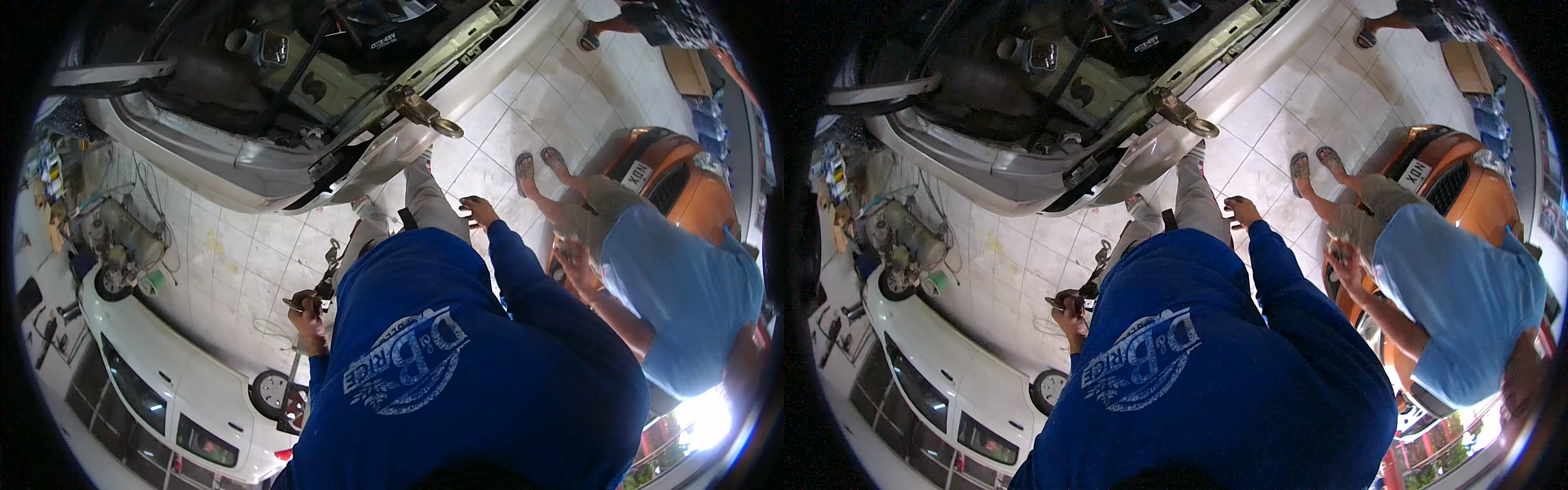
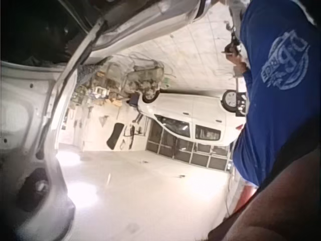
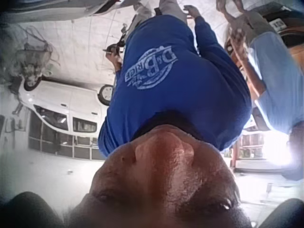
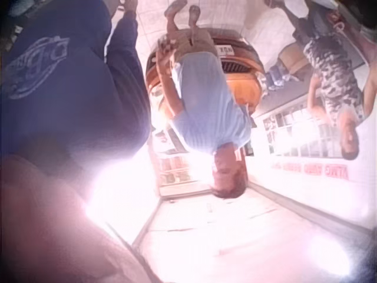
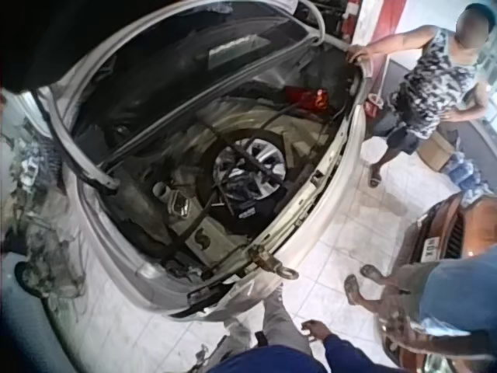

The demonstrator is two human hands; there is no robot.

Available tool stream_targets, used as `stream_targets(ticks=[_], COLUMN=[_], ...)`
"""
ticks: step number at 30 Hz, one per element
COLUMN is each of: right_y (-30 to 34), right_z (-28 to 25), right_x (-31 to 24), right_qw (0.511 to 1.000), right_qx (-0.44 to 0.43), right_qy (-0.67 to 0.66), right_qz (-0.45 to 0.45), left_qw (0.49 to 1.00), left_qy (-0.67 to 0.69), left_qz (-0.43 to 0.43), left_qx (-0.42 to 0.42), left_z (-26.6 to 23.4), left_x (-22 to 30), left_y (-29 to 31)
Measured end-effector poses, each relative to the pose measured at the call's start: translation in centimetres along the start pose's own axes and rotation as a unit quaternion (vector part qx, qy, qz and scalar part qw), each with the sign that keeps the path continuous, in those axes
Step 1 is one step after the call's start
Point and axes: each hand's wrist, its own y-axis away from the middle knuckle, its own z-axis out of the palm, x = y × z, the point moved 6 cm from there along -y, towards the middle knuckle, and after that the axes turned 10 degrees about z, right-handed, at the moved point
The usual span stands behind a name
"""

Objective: The person walks through a garage, picks up a metal tool, and works on the front bumper area of a white car. They use a screwdriver to adjust components under the hood and manipulate parts of the bumper assembly.

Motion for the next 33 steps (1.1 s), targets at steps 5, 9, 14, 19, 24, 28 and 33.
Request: stream_targets(ticks=[5,9,14,19,24,28,33], right_y=[0.5,0.0,0.0,0.1,1.0,1.9,2.2], right_z=[-2.6,-3.8,-3.8,-3.3,-2.3,-1.7,-0.4], right_x=[-6.4,-9.1,-10.1,-9.8,-8.7,-6.1,-0.3], right_qw=[0.998,0.996,0.994,0.991,0.993,0.995,0.996], right_qx=[-0.020,-0.028,-0.045,-0.035,-0.020,0.001,0.035], right_qy=[0.059,0.077,0.096,0.124,0.117,0.099,0.074], right_qz=[0.008,0.020,0.038,0.027,0.010,-0.008,-0.024], left_qw=[0.999,0.995,0.993,0.991,0.988,0.991,0.989], left_qy=[0.002,-0.010,-0.011,0.002,0.005,0.058,0.083], left_qz=[-0.022,-0.064,-0.061,-0.048,-0.067,-0.037,-0.021], left_qx=[0.046,0.077,0.105,0.123,0.141,0.116,0.123], left_z=[3.4,5.3,6.4,6.3,3.8,1.3,-1.2], left_x=[1.4,1.5,1.6,2.0,0.4,-1.3,-4.1], left_y=[2.0,3.2,4.1,4.5,4.3,3.0,1.2])
